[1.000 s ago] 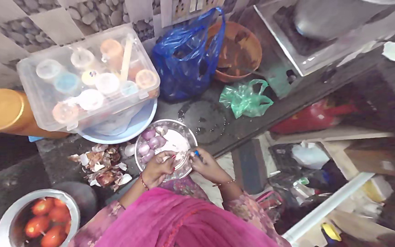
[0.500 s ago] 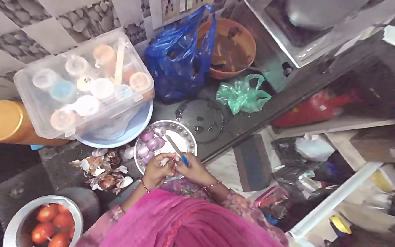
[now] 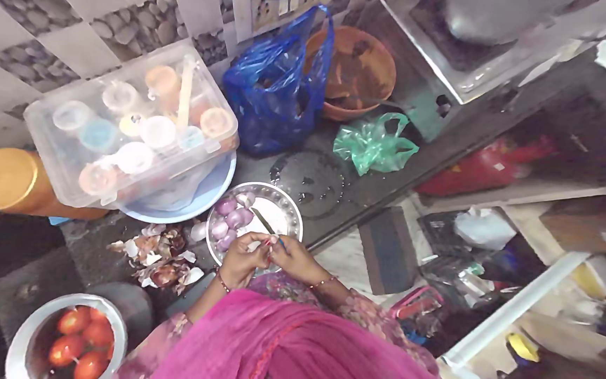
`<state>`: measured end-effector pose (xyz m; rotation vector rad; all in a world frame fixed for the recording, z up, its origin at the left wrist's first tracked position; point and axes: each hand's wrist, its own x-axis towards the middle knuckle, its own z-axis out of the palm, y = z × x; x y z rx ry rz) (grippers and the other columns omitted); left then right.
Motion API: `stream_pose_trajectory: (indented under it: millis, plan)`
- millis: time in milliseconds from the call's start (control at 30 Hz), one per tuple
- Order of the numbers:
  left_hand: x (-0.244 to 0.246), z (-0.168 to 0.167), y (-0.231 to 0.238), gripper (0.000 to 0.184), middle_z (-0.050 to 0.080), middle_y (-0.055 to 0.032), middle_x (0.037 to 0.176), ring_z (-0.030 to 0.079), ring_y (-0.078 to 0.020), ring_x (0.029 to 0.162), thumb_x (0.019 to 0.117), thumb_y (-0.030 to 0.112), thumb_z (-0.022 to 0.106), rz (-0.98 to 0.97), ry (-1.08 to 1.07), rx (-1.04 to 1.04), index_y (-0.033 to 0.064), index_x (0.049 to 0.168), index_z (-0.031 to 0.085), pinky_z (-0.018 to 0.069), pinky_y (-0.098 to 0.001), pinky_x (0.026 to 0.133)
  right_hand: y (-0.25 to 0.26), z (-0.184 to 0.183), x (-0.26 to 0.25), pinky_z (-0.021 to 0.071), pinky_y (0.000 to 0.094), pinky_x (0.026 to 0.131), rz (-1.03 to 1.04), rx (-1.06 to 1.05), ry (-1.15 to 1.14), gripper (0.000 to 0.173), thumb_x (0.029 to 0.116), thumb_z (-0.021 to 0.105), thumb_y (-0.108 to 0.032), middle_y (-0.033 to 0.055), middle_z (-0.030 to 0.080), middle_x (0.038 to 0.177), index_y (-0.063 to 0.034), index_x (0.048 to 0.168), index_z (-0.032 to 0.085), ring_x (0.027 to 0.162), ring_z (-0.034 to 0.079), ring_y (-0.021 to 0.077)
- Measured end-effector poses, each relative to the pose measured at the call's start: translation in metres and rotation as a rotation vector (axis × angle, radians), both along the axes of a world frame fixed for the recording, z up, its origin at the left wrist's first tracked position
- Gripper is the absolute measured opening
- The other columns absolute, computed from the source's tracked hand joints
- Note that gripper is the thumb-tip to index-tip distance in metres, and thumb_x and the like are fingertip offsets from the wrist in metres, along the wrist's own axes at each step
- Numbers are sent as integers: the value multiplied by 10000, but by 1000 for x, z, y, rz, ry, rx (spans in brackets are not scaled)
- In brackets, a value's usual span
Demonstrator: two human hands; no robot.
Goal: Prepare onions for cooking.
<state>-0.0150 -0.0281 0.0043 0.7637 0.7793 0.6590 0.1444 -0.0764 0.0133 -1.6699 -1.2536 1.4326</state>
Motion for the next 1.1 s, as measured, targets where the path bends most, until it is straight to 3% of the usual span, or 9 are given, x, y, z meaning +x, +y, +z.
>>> stream_pose_trajectory:
  millis: [133, 433, 567, 667, 800, 1100]
  plan:
    - [2, -2, 0, 241, 722, 23, 907, 633, -22, 642, 810, -60, 663, 4, -5, -14, 94, 994, 680, 541, -196, 585, 1, 1, -1, 414, 228, 618, -15, 4, 6, 331, 1058, 441, -211, -18, 477, 704, 2, 839, 569, 636, 465, 25]
    - [-2, -5, 4, 316, 712, 39, 838, 617, -12, 614, 783, -75, 652, -53, -50, -58, 84, 1055, 656, 525, -182, 571, 3, -7, -4, 412, 234, 605, -48, -10, 21, 374, 1055, 469, -241, -36, 470, 668, -14, 776, 571, 616, 462, 18]
    - [-2, 0, 6, 268, 725, 26, 870, 646, -25, 664, 862, -59, 600, -37, -30, -71, 77, 1088, 648, 551, -191, 613, 3, -12, 4, 436, 191, 562, -63, 2, 232, 213, 1003, 514, -216, -72, 488, 683, -42, 895, 571, 583, 478, -16]
    - [-1, 2, 6, 266, 707, 12, 839, 652, -46, 676, 869, -66, 571, 14, -1, -106, 50, 1105, 611, 559, -209, 635, 7, -9, 14, 486, 261, 659, 10, 16, 75, 305, 977, 595, -291, 4, 551, 764, 14, 990, 596, 672, 538, 55]
    - [-1, -1, 5, 290, 711, 27, 797, 656, -43, 646, 834, -71, 591, 0, -48, -116, 90, 1073, 630, 565, -213, 615, 9, 2, 14, 486, 299, 671, 81, 45, -119, 383, 982, 615, -340, 49, 583, 778, 41, 1023, 616, 692, 551, 99]
    - [-3, -3, 5, 239, 709, 34, 765, 628, -16, 620, 861, -66, 589, -12, -97, -122, 112, 978, 698, 537, -182, 605, 10, -1, 8, 496, 339, 686, 103, 61, -157, 394, 1024, 540, -327, 97, 605, 789, 59, 1044, 618, 711, 578, 149]
